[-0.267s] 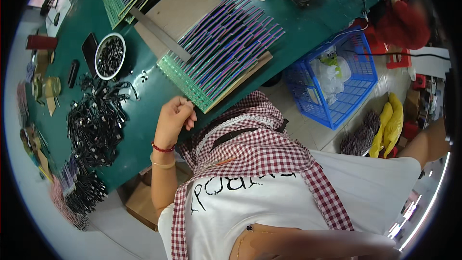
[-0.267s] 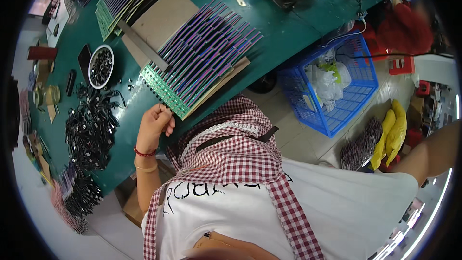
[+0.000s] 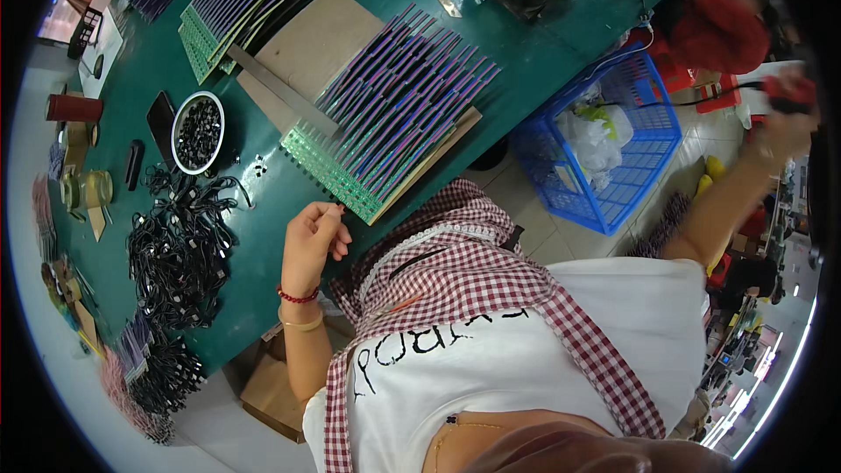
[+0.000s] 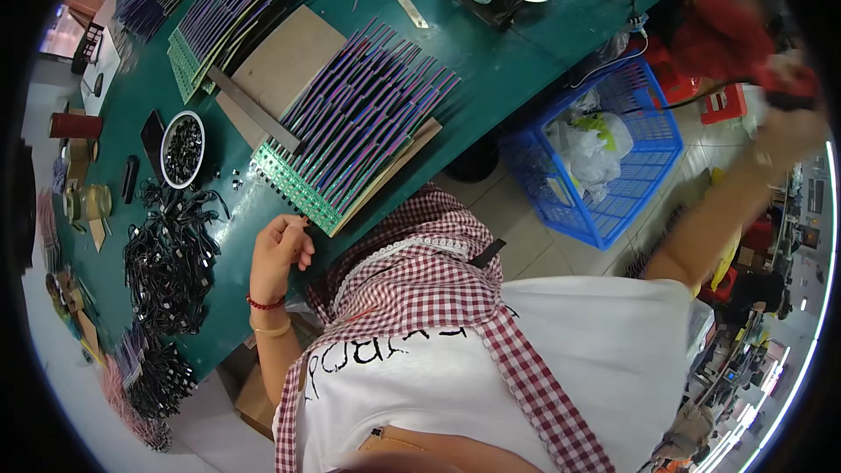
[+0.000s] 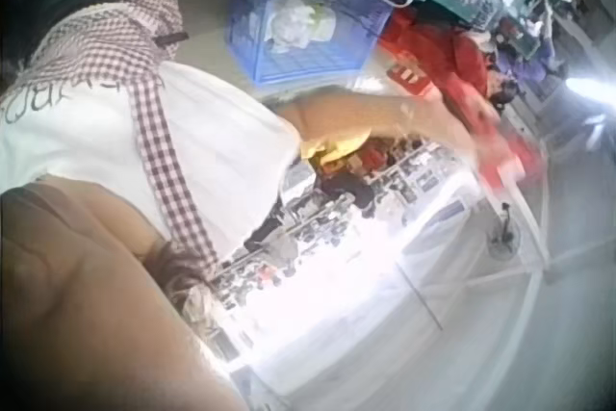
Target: The person solders wires and electronic components onto green circuit boards with a soldering iron.
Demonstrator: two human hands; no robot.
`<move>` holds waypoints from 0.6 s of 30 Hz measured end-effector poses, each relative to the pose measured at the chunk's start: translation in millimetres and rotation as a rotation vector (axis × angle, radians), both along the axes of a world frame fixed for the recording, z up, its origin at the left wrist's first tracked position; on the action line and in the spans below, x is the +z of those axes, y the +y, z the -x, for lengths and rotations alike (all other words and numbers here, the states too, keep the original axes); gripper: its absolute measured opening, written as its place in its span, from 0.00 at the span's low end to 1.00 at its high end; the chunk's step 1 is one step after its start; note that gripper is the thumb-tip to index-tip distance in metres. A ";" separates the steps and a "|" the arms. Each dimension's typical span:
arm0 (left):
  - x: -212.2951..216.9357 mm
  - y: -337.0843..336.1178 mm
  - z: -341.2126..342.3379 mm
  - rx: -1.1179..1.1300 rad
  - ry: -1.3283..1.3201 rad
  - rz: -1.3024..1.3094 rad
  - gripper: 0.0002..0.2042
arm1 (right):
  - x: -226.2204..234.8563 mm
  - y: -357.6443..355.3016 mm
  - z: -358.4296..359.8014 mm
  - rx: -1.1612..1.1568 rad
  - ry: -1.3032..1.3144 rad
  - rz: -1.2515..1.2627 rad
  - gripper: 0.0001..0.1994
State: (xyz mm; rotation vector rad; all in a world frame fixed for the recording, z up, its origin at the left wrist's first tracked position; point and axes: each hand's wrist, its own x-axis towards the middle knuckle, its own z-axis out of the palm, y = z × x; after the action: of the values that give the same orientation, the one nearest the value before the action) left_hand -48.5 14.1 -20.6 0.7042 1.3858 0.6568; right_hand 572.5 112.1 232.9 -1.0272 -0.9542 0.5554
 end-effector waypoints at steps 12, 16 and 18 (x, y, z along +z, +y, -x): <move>19.8 -17.2 27.5 0.110 0.258 -0.257 0.08 | -204.3 47.0 180.9 -0.104 -0.034 0.124 0.10; 15.9 -11.4 21.1 0.138 0.230 -0.241 0.08 | -232.4 62.1 174.9 -0.180 -0.036 0.286 0.11; 15.0 -9.7 19.9 0.049 0.273 -0.372 0.09 | -215.3 43.1 188.2 -0.082 0.071 0.123 0.11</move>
State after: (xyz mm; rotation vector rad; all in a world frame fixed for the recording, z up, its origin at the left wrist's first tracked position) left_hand -68.4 4.4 -5.6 1.0892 1.5503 0.8956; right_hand 384.3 155.2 17.5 -1.1443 -0.8197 0.5836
